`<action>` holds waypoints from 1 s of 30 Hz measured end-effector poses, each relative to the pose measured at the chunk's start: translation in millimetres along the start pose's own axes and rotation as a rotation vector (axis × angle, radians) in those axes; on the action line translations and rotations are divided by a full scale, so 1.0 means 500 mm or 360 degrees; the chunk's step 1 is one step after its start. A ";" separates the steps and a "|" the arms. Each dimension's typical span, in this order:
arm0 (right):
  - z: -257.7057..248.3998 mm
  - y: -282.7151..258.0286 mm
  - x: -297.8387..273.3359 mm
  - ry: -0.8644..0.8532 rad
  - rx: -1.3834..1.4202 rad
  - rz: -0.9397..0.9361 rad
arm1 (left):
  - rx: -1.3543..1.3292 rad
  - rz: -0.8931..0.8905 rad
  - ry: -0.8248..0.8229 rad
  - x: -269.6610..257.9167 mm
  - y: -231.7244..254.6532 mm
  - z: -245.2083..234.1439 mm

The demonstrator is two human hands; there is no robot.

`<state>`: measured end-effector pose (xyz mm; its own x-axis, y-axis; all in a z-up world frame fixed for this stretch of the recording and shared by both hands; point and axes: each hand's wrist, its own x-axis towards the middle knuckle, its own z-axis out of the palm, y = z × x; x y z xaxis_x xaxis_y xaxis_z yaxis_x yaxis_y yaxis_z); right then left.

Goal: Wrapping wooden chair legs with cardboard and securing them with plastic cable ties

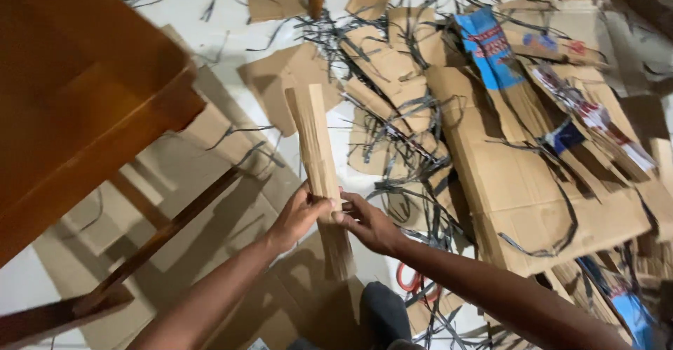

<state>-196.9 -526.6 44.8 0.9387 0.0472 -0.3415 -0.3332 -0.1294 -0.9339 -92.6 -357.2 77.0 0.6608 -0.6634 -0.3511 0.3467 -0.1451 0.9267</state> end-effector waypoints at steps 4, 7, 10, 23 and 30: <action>0.034 -0.061 0.027 -0.0153 0.0277 0.0056 | -0.0139 -0.0011 0.0036 -0.047 -0.047 -0.045; 0.049 -0.057 0.047 -0.0260 0.0264 0.0139 | -0.0097 -0.0068 0.0104 -0.077 -0.075 -0.075; 0.069 -0.010 0.071 -0.0277 0.0123 0.0200 | -0.0054 -0.0168 0.0261 -0.104 -0.108 -0.104; 0.199 -0.058 0.194 -0.0595 -0.1080 -0.0567 | -0.0207 -0.0554 0.0736 -0.272 -0.409 -0.189; 0.327 -0.170 0.262 -0.0705 -0.1625 -0.0810 | -0.0785 -0.0184 0.1121 -0.306 -0.316 -0.177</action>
<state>-60.0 -347.6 62.3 0.7641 0.6265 -0.1540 0.4726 -0.7061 -0.5274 -189.6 -167.8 -27.8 0.8053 -0.0313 -0.5920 0.5785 0.2594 0.7733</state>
